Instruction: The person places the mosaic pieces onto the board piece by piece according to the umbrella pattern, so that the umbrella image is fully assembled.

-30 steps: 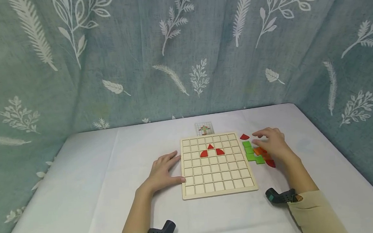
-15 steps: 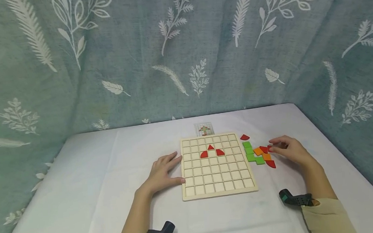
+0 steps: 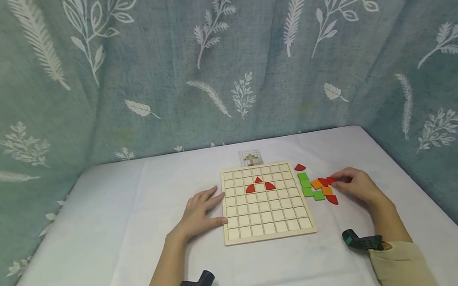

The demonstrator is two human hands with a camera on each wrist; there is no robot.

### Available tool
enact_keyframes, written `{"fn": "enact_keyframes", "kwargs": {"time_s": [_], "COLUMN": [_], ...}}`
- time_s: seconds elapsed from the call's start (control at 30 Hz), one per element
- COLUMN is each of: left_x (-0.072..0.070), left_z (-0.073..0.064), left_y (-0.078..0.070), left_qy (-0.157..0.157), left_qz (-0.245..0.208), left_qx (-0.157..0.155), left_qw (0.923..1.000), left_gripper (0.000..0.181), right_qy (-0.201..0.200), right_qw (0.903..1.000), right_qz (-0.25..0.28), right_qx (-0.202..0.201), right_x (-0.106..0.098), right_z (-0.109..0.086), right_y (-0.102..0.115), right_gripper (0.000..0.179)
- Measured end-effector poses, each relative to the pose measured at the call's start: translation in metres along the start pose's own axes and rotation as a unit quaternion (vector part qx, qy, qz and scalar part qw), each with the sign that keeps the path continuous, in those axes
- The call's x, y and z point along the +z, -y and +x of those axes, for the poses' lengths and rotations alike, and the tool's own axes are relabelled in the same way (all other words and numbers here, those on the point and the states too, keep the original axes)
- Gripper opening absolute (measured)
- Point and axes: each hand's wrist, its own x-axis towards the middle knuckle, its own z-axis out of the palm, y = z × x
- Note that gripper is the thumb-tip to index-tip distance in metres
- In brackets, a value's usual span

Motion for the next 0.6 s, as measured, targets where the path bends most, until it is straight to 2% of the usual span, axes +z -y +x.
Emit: {"fn": "enact_keyframes", "kwargs": {"time_s": [0.23,0.47,0.6], "left_x": [-0.007,-0.002,0.002], "left_z": [0.002,0.002,-0.001], "left_y": [0.002,0.003,0.001], "left_qy": [-0.014,-0.007,-0.010], "left_qz": [0.002,-0.008,-0.013], "left_qx": [0.002,-0.003,-0.006], "left_qw": [0.9999,0.9999,0.9998], "left_gripper": [0.078,0.079,0.078], "right_qy": [-0.014,-0.023,-0.022], "right_qw": [0.9998,0.9994,0.9991], "right_qz": [0.015,0.009,0.009], "right_qx": [0.003,-0.023,-0.034], "right_x": [0.005,-0.002,-0.003], "right_z": [0.003,-0.001,-0.004], "right_y": [0.004,0.012,0.022], "right_gripper": [0.035,0.043,0.039]}}
